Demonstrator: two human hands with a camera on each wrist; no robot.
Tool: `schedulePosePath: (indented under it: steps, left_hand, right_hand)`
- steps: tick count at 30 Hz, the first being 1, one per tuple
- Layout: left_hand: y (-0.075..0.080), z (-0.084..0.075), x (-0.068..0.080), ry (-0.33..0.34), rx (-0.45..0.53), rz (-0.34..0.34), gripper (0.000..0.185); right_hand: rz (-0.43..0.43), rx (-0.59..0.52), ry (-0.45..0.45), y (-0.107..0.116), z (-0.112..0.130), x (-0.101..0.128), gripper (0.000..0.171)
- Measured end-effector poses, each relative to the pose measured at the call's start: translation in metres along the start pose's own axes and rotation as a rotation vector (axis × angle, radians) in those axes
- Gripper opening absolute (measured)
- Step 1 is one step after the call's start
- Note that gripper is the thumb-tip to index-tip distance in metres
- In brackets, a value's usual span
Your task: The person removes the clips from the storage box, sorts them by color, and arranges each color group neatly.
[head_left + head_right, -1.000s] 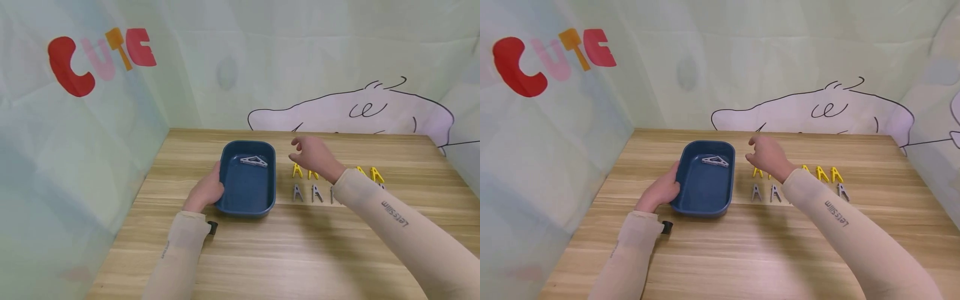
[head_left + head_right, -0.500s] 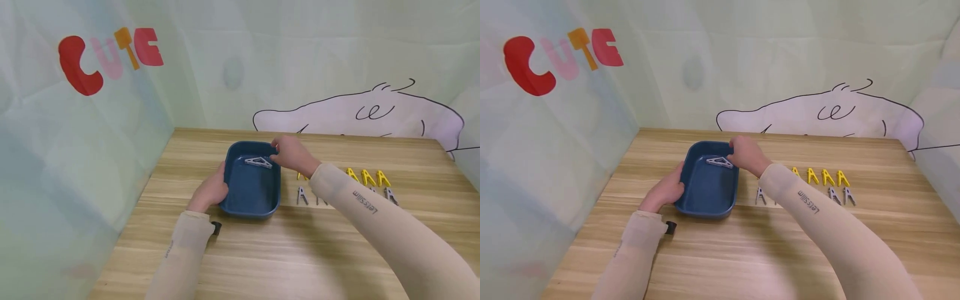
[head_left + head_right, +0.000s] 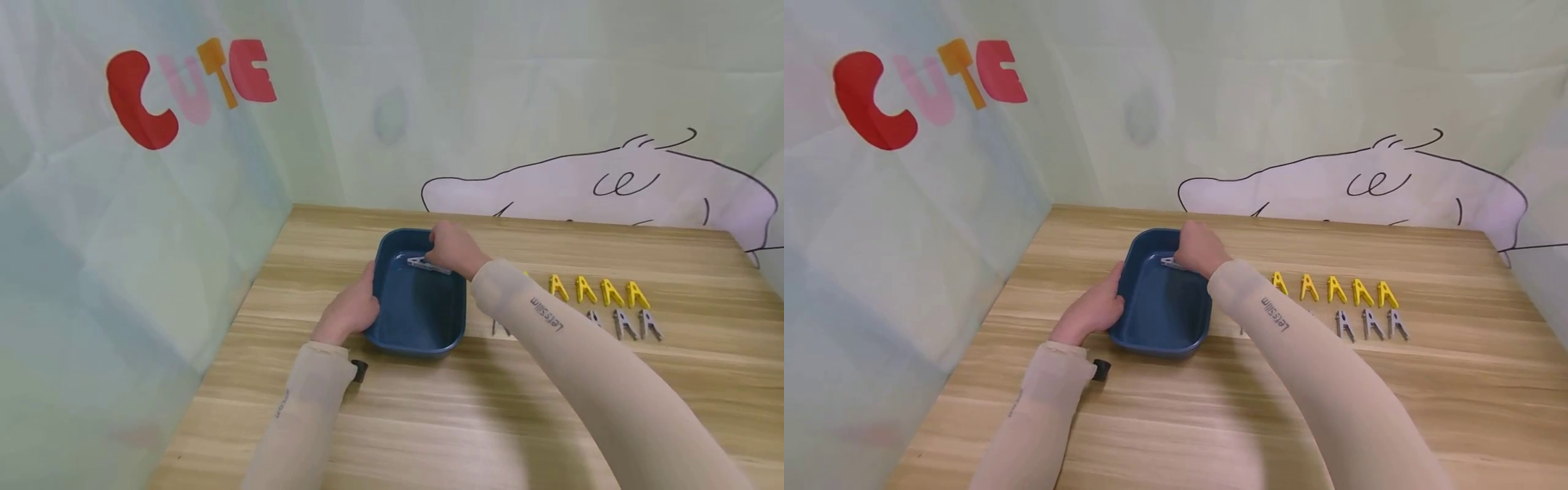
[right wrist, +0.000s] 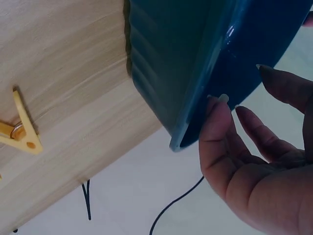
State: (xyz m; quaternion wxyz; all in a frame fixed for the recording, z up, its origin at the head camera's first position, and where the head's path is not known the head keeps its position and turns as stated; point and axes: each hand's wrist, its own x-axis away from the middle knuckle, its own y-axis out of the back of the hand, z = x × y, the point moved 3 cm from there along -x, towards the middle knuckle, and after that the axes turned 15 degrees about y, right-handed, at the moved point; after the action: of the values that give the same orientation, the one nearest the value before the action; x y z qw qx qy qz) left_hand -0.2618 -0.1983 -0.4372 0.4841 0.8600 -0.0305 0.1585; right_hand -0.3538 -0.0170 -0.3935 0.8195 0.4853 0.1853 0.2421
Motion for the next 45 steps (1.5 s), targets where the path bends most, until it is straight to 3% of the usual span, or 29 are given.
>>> schedulePosePath:
  steps: [2, 4, 11, 19, 24, 34, 45]
  left_hand:
    - [0.000, 0.000, 0.001, 0.006, 0.006, 0.004, 0.069]
    - [0.001, 0.000, 0.001, 0.008, 0.003, -0.001, 0.069]
    - [0.001, 0.000, 0.002, 0.040, -0.003, 0.021, 0.071]
    - [0.000, -0.002, 0.002, 0.044, -0.001, 0.029, 0.071]
    - [-0.001, -0.002, 0.002, 0.044, 0.007, 0.037, 0.072]
    - [0.001, -0.002, 0.003, 0.039, 0.013, 0.038, 0.072]
    - [0.001, -0.001, 0.001, 0.032, 0.009, 0.053, 0.073]
  right_hand:
    - [0.007, -0.002, -0.026, -0.004, -0.001, -0.005, 0.041]
    - [0.005, 0.012, -0.055, -0.008, -0.002, -0.009, 0.043]
    - [0.069, 0.117, -0.081, -0.022, -0.002, -0.019, 0.015]
    - [0.202, 0.119, -0.121, -0.031, -0.001, -0.015, 0.017]
    - [0.261, 0.117, -0.099, -0.038, -0.005, -0.015, 0.015]
    - [0.254, 0.146, -0.015, -0.045, 0.002, -0.011, 0.011]
    - [0.324, 0.114, 0.020, -0.050, 0.012, -0.001, 0.007]
